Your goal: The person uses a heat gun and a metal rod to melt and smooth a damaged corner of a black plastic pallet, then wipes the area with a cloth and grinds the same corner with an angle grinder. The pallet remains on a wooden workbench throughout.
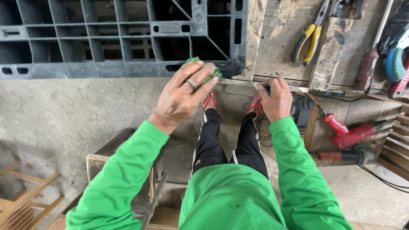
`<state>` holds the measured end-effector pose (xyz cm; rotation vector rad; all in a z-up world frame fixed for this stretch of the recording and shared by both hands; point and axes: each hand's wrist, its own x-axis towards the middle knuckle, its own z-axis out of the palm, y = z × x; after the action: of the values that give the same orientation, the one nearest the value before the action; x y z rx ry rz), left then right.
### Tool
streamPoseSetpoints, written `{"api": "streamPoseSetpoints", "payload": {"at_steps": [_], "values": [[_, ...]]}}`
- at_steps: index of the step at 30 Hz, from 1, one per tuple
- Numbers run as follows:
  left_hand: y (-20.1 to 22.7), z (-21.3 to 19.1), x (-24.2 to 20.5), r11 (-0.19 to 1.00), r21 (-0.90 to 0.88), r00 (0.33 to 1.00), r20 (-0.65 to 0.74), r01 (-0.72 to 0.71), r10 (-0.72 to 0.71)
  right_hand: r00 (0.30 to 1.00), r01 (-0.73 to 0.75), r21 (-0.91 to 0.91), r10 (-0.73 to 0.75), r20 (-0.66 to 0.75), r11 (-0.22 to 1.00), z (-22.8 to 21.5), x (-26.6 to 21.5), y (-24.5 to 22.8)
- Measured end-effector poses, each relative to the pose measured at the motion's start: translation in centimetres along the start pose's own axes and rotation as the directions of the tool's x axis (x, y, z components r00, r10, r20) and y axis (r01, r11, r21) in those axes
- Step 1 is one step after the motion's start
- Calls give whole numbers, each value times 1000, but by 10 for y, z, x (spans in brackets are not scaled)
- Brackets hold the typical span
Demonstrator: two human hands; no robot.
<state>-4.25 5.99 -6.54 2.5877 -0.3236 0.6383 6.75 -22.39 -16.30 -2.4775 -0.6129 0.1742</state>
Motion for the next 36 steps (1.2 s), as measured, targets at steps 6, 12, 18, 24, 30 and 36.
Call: {"api": "streamPoseSetpoints", "payload": {"at_steps": [6,12,18,24,30,36], "values": [[21,49,27,997,-52,997,-48,-58,55,1000,15,0,-15,-16,1000,2,2,4],[7,64,9,987,56,989,-13,-149,150,1000,18,-5,-18,2,1000,2,3,3],[-10,-2,-18,990,138,999,31,-21,17,1000,1,-2,-1,5,1000,0,2,7],[29,8,-2,992,18,992,-36,121,-120,1000,5,-1,-5,4,1000,0,2,12],[30,39,23,982,108,985,-96,154,-144,999,27,-9,-27,-21,1000,2,1,10],[36,35,23,971,126,975,-115,204,-190,1000,11,-3,-11,19,1000,4,2,19]]}}
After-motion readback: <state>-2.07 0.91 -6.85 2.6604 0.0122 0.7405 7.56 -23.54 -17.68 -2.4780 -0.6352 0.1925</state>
